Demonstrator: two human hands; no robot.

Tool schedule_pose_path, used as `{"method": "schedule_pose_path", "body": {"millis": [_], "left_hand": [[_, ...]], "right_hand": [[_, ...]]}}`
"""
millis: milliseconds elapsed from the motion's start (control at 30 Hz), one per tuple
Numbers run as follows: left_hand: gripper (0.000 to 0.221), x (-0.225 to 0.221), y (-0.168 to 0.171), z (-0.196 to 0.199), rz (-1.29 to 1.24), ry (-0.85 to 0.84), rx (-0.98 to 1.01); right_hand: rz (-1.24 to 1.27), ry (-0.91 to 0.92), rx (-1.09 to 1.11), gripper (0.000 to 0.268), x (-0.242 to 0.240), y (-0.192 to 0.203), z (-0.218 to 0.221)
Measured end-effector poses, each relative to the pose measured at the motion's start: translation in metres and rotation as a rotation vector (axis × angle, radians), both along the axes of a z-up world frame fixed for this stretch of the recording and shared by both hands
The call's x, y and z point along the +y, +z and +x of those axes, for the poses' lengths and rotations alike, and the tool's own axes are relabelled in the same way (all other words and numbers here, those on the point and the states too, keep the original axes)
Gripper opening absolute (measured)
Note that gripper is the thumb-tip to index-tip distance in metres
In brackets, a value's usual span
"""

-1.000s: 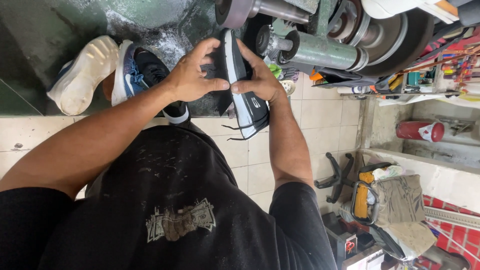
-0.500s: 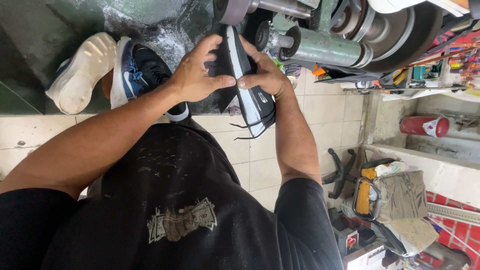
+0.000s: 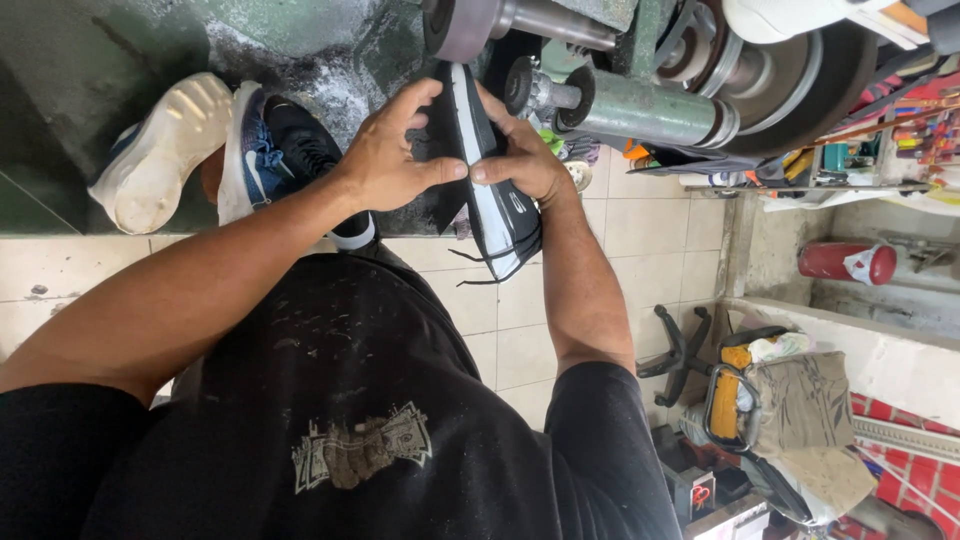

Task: Grinding the sole of a shoe using a bench grinder to smooth or reshape it for repair.

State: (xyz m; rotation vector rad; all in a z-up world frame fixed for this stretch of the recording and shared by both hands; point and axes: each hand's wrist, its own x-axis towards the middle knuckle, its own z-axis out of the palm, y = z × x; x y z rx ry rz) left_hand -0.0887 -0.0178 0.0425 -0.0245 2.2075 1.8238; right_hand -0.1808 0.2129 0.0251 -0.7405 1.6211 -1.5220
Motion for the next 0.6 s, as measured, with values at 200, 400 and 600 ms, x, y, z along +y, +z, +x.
{"method": "schedule_pose_path", "body": {"millis": [200, 400, 600], "left_hand": [[0.095, -0.001, -0.002, 0.010, -0.016, 0.012, 0.015], [0.096, 0.000, -0.005, 0.011, 0.014, 0.028, 0.048], [0.096, -0.003, -0.008, 0.006, -0.005, 0.003, 0.034]], "right_hand": [[0.045, 0.022, 0.153, 0.099, -0.001, 0.005, 0.003], [0.089, 0.025, 0.179, 0.100, 0.003, 0.001, 0.002], [0.028, -0.002, 0.183, 0.100, -0.001, -0.010, 0.003]]}}
